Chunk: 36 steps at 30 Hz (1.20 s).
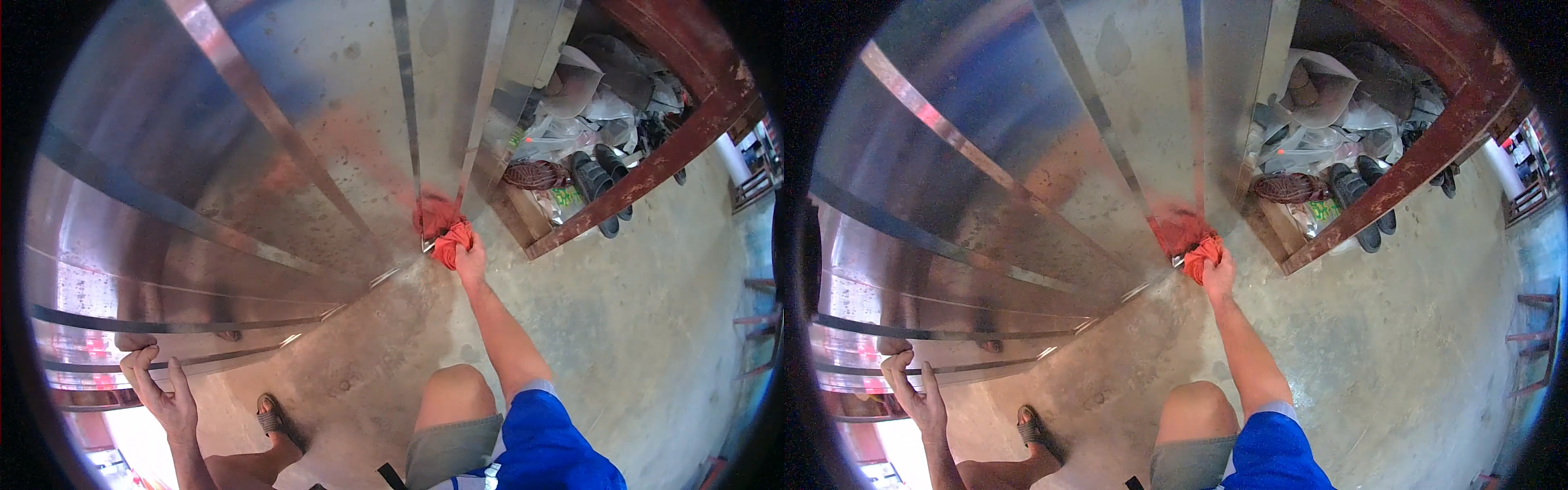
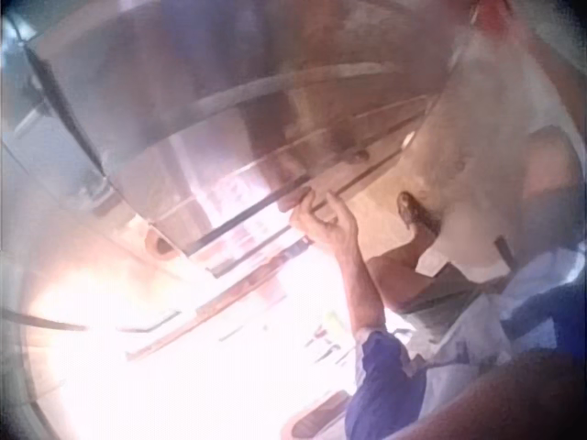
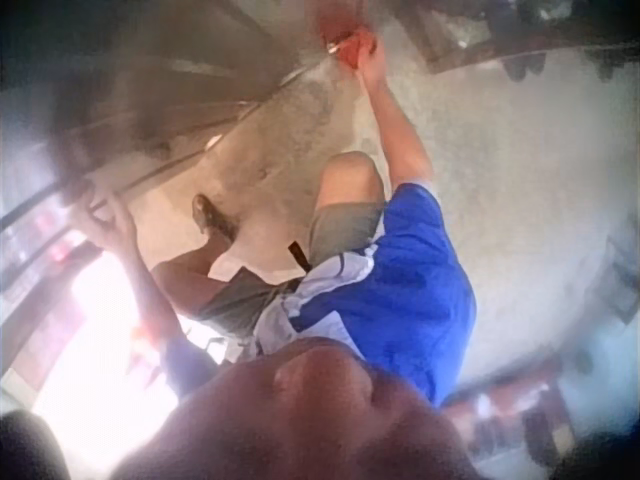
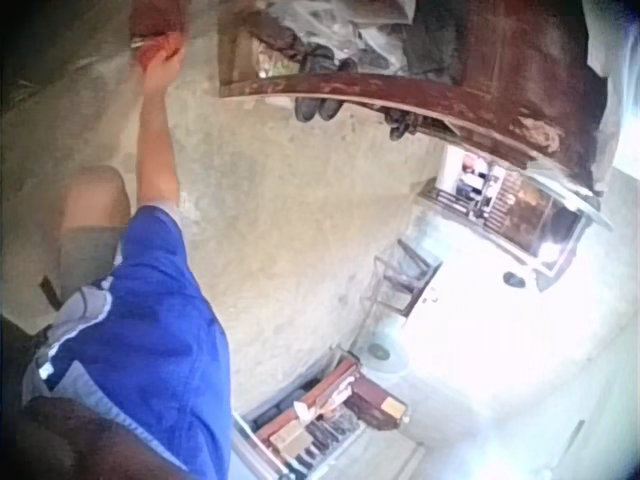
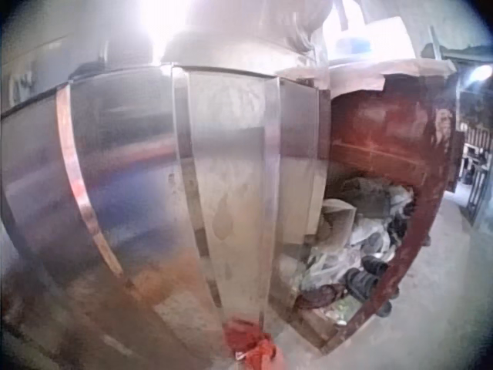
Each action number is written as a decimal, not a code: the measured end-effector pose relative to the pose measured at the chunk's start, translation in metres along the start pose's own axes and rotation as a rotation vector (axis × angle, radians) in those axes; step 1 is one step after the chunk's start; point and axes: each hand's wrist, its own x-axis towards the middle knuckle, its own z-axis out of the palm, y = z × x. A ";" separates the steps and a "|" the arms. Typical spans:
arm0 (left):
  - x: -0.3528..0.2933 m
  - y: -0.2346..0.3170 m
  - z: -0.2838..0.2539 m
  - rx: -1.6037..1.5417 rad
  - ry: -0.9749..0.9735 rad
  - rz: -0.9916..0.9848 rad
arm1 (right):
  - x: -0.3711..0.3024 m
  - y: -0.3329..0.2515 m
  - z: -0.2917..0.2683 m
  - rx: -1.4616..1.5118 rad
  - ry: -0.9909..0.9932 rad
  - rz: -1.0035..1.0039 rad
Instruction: The person fastens a waist strap and cleans a metal security door by wiping its frame, bars, glass panels, and lower panels with a cloth.
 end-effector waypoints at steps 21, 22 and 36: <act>0.000 0.000 -0.002 -0.019 0.030 0.007 | -0.037 -0.045 0.008 -0.470 -0.370 -0.308; 0.001 0.004 0.001 -0.031 0.034 -0.007 | -0.034 -0.037 -0.001 -0.478 -0.358 -0.310; 0.003 0.003 0.008 -0.014 0.007 0.025 | 0.005 -0.002 0.002 -0.084 0.041 -0.140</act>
